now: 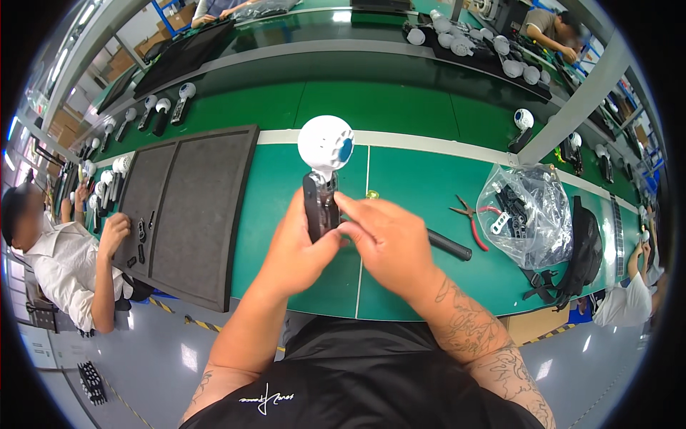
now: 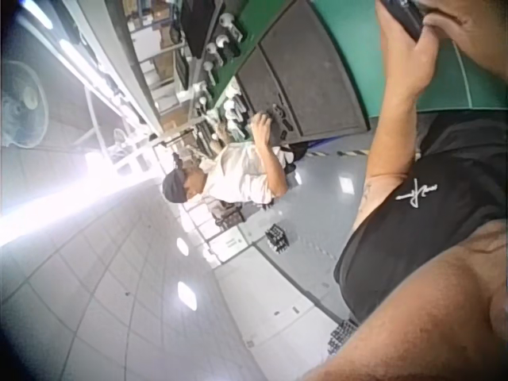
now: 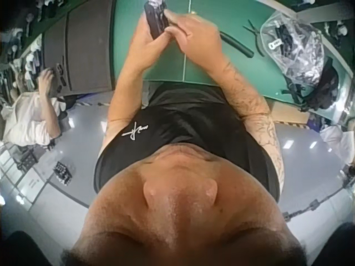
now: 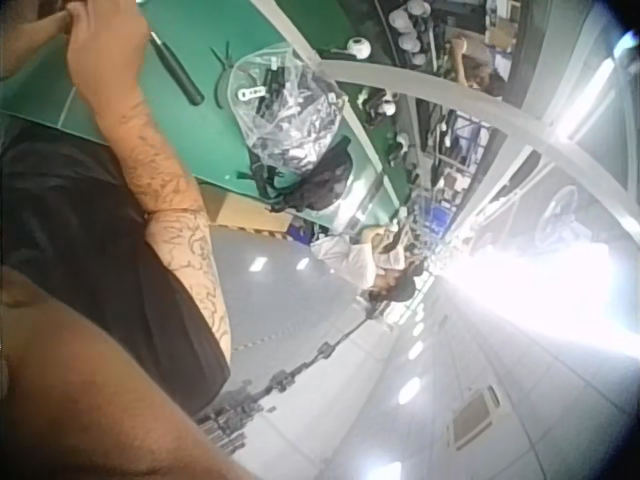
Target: Assembling electronic components into housings on a production line.
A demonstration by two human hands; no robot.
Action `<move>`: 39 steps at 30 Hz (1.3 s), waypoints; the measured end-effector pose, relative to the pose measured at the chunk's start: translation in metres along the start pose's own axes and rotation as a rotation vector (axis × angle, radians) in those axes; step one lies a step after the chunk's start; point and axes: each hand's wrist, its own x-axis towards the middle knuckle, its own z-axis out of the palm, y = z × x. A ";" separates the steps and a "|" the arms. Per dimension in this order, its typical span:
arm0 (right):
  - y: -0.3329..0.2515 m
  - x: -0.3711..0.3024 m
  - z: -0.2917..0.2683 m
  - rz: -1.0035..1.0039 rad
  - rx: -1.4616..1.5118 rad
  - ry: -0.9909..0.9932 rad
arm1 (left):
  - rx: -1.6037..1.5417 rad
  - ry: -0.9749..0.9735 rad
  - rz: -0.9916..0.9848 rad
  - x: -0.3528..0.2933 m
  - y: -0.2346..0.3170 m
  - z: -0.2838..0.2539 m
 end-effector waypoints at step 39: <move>0.001 0.002 -0.059 -0.304 -0.183 0.141 | -0.744 -0.033 -0.112 0.018 -0.031 -0.007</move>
